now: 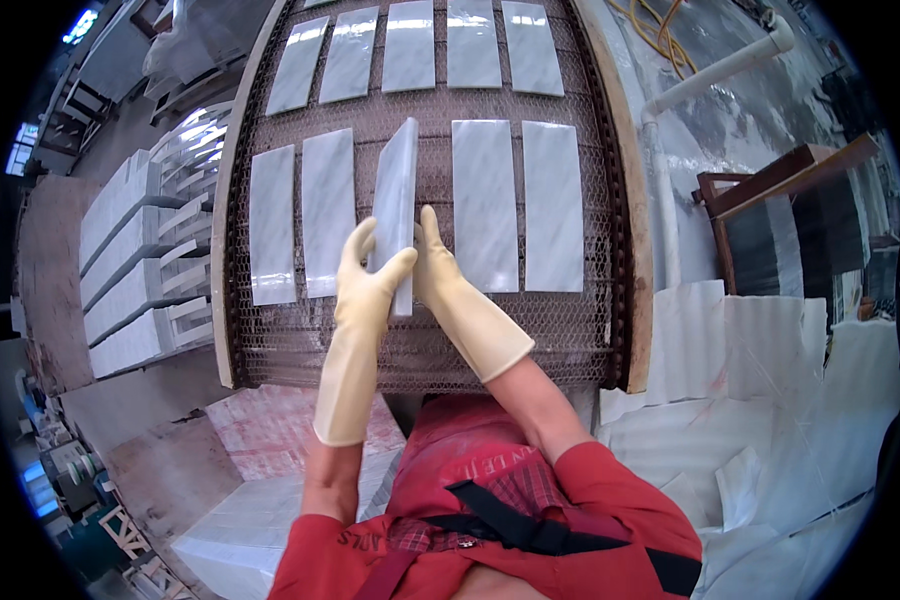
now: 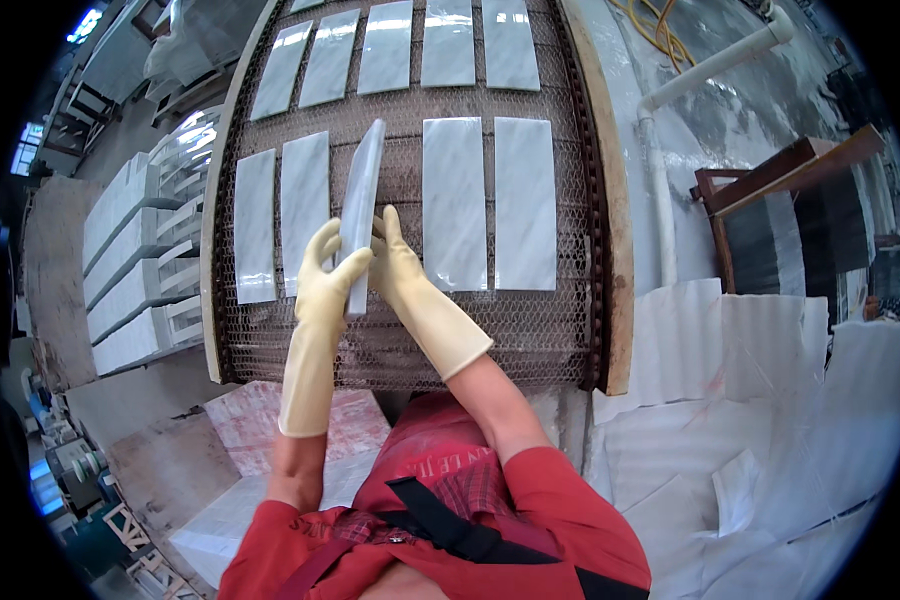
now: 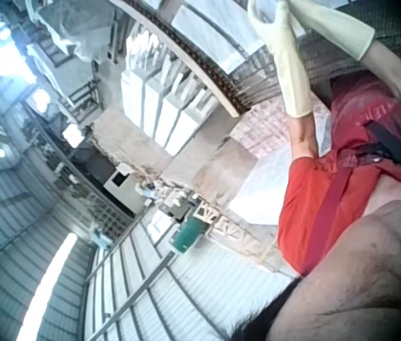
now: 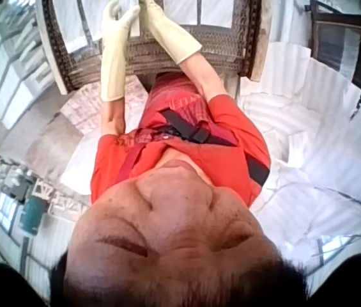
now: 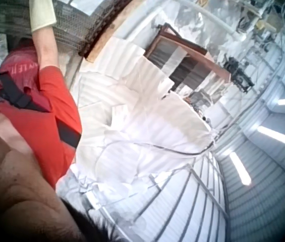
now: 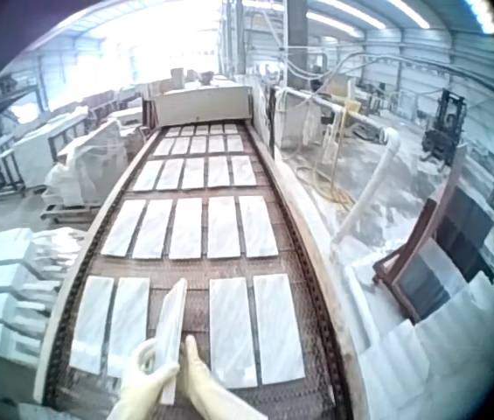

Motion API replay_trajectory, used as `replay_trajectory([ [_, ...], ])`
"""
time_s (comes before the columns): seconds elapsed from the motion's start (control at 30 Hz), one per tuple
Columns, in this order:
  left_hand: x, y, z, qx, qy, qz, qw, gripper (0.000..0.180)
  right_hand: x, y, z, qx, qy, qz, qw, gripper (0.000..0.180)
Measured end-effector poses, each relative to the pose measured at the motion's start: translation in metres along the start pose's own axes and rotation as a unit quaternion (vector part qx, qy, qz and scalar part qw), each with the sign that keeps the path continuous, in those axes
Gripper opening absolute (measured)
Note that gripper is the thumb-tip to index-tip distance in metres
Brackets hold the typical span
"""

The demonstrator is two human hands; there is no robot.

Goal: The person repeatedly picks up stacks of white rectangular tiles and places them onto a metal mesh conveyor belt. They handle the tiles one at a time or in small groups, arranging them in rows on the belt. The person wears gloves and a red shirt while working in a factory setting.

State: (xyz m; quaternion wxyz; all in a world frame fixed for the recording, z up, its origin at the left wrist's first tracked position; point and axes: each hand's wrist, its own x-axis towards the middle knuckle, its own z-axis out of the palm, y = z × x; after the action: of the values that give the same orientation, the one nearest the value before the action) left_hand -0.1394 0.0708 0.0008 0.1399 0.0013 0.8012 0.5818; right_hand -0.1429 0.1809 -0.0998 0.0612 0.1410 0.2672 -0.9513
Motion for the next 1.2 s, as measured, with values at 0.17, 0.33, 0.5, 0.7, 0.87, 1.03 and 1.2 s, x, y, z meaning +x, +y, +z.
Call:
replay_trajectory([
  [0.17, -0.054, -0.034, -0.017, -0.029, 0.007, 0.001, 1.0, 0.077, -0.002, 0.029, 0.018, 0.057, 0.039, 0.102, 0.992, 0.125],
  [0.33, -0.076, -0.08, -0.028, 0.046, 0.001, 0.167, 0.985, 0.071, -0.034, 0.042, 0.027, 0.041, 0.044, 0.013, 0.998, 0.123],
  [0.5, -0.087, -0.071, -0.039, 0.103, 0.007, 0.309, 0.945, 0.073, -0.063, 0.026, 0.045, 0.073, -0.053, -0.003, 0.996, 0.11],
  [0.7, -0.078, -0.063, -0.078, 0.233, 0.022, 0.387, 0.892, 0.08, -0.121, -0.009, 0.054, 0.113, -0.031, -0.012, 0.993, 0.095],
  [0.87, -0.079, -0.054, -0.064, 0.2, 0.028, 0.361, 0.911, 0.085, -0.13, -0.019, 0.028, 0.08, -0.011, -0.076, 0.994, 0.087],
  [1.03, -0.062, -0.061, -0.015, 0.159, 0.102, 0.353, 0.916, 0.087, -0.129, -0.047, 0.023, 0.024, -0.01, -0.102, 0.994, 0.089],
  [1.2, -0.019, -0.058, 0.018, 0.172, 0.167, 0.31, 0.92, 0.089, -0.14, -0.064, 0.008, 0.061, -0.044, -0.084, 0.994, 0.102],
])
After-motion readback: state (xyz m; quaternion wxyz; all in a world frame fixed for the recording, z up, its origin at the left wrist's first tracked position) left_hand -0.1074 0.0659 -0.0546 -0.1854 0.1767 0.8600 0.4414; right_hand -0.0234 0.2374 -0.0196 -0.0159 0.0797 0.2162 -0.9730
